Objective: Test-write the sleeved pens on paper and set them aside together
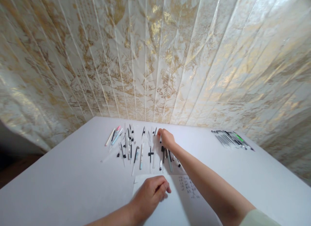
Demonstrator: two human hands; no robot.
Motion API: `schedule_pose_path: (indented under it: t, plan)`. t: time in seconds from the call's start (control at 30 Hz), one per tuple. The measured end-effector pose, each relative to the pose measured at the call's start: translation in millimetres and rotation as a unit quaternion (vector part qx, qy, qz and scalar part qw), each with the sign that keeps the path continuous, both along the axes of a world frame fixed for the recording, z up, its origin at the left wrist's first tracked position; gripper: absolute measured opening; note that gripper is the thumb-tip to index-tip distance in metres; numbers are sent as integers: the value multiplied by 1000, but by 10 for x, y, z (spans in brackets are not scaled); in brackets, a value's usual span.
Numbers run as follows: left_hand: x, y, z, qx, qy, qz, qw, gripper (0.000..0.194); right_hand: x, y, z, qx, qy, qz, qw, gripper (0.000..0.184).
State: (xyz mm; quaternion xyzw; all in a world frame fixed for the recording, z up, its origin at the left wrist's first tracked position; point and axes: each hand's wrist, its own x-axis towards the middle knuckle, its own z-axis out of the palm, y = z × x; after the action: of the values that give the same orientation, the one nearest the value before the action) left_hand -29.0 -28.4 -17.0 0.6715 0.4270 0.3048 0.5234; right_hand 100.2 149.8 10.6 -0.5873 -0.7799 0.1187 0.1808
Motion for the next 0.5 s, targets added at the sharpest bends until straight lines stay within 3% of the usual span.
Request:
schedule_pose_path:
  t: [0.17, 0.23, 0.37, 0.5]
  plan:
    - [-47, 82, 258, -43, -130, 107, 985, 27, 198, -612, 326, 11, 121, 85, 989, 17]
    - [-65, 108, 400, -79, -180, 133, 971, 24, 265, -933, 402, -8, 258, 133, 957, 16]
    - [-61, 90, 616, -194, -253, 115, 941, 22, 337, -1389, 460, -9, 301, 127, 945, 10]
    - [-25, 50, 721, -231, -283, 106, 925, 21, 367, -1515, 487, 25, 301, 140, 943, 11]
